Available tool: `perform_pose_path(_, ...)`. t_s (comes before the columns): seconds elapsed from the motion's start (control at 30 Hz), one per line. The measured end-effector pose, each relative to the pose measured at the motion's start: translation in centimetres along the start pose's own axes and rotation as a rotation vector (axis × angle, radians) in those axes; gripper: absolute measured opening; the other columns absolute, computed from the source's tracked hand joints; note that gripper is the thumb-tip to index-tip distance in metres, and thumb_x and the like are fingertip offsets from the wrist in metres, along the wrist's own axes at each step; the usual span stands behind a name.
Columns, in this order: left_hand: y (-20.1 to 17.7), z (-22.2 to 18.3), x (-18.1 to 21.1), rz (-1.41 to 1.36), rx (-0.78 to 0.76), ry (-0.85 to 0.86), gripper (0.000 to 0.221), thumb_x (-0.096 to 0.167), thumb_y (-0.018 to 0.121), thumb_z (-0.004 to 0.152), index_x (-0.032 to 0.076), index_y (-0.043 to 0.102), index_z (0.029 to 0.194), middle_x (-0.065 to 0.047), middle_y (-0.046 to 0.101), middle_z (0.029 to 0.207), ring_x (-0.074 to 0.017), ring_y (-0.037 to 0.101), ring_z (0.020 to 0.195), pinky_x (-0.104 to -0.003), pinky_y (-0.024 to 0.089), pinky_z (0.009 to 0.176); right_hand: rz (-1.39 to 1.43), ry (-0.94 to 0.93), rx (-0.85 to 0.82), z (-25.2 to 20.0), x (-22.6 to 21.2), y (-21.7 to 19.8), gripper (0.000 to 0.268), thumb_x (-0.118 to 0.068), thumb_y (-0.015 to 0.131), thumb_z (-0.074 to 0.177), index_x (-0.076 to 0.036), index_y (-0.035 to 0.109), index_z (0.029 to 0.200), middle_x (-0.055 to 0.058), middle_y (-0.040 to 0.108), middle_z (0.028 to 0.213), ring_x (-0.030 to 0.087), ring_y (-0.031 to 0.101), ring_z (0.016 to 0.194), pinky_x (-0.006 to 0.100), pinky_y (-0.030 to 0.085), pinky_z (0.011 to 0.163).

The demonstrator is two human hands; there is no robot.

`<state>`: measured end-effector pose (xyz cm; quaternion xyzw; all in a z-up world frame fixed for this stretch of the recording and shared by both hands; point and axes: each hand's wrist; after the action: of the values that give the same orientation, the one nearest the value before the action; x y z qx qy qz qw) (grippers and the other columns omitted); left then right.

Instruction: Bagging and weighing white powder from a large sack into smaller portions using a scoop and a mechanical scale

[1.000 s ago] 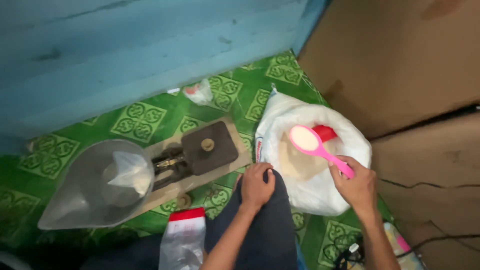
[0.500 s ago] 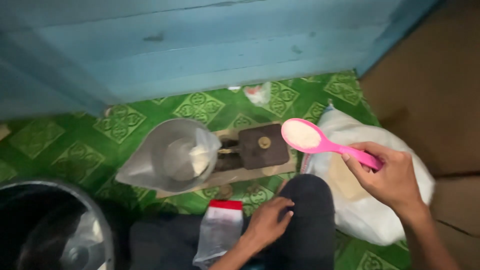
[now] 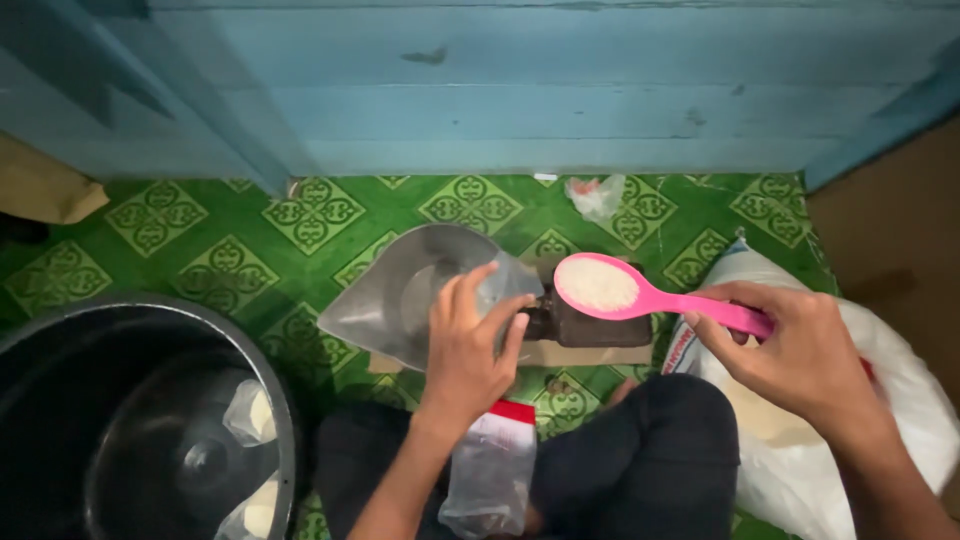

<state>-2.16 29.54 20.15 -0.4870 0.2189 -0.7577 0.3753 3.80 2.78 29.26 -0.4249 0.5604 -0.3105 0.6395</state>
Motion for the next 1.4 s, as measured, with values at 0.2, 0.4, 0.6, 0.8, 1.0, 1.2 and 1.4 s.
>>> perform_pose_path(0.2,0.7,1.2,-2.3,0.18,-0.157,-0.128,0.034,0.035,0.046,0.097,0.013,0.072,0.094,-0.016,0.054,0.125,-0.0378,0.048,0.108,-0.055,0.04,0.078,-0.058,0.05,-0.088,1.0,-1.3,0.9,0.027,-0.029,0.07,0.076,-0.013,0.079,0.095,0.002,0.077,0.072,0.014,0.064,0.061,0.03,0.046,0.063)
perform_pose_path(0.4,0.3,1.4,-2.7,0.123,-0.154,-0.208,0.027,0.022,0.05,0.094,0.004,0.068,0.103,-0.008,0.061,0.111,-0.0346,0.054,0.094,-0.053,0.044,0.074,-0.096,0.004,-0.104,1.6,-2.8,1.4,0.031,-0.032,0.07,0.076,-0.015,0.079,0.1,0.003,0.076,0.068,0.015,0.062,0.054,0.032,0.046,0.06)
perform_pose_path(0.6,0.5,1.7,-3.2,-0.108,-0.043,-0.331,0.033,0.023,0.053,0.094,0.0,0.072,0.108,-0.008,0.066,0.109,-0.0301,0.064,0.097,-0.046,0.05,0.082,-0.122,-0.004,-0.159,2.3,-4.4,1.7,0.033,-0.036,0.069,0.075,-0.018,0.079,0.102,-0.001,0.08,0.089,0.015,0.073,0.073,0.031,0.05,0.069)
perform_pose_path(0.8,0.9,2.0,-3.4,-0.12,-0.04,-0.372,0.034,0.016,0.06,0.082,0.006,0.069,0.113,-0.002,0.062,0.117,-0.0222,0.07,0.063,-0.041,0.055,0.063,-0.211,0.045,-0.201,2.6,-5.0,1.9,0.032,-0.04,0.067,0.077,-0.024,0.078,0.102,0.001,0.079,0.081,0.02,0.072,0.069,0.033,0.049,0.066)
perform_pose_path(1.0,0.4,1.7,-3.1,-0.225,-0.065,-0.393,0.039,0.012,0.059,0.078,0.006,0.069,0.116,-0.002,0.062,0.116,-0.0147,0.059,0.052,-0.037,0.054,0.065,-0.209,0.097,-0.264,2.7,-5.8,2.1,0.039,-0.042,0.066,0.077,-0.022,0.076,0.109,0.004,0.079,0.092,0.022,0.074,0.073,0.035,0.05,0.065)
perform_pose_path(1.2,0.8,0.9,-3.7,-0.229,-0.023,-0.335,0.043,0.011,0.06,0.073,0.006,0.068,0.115,-0.003,0.062,0.117,-0.0143,0.06,0.051,-0.036,0.054,0.068,-0.228,0.125,-0.345,2.9,-7.8,1.9,0.042,-0.046,0.061,0.081,-0.026,0.073,0.116,-0.001,0.077,0.108,0.023,0.076,0.08,0.037,0.053,0.069)
perform_pose_path(1.4,0.4,0.6,-3.6,-0.256,-0.044,-0.316,0.043,0.011,0.062,0.075,0.004,0.066,0.117,-0.004,0.061,0.117,-0.0122,0.061,0.054,-0.034,0.055,0.069,-0.235,0.119,-0.366,2.9,-8.9,2.3,0.039,-0.044,0.06,0.083,-0.025,0.073,0.114,0.003,0.08,0.092,0.024,0.069,0.056,0.036,0.047,0.06)
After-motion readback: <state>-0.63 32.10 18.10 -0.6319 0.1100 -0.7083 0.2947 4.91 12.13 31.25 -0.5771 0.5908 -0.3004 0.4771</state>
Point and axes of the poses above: each hand's wrist, its own z-axis towards the middle knuckle, its own y-axis out of the palm, x = y × z
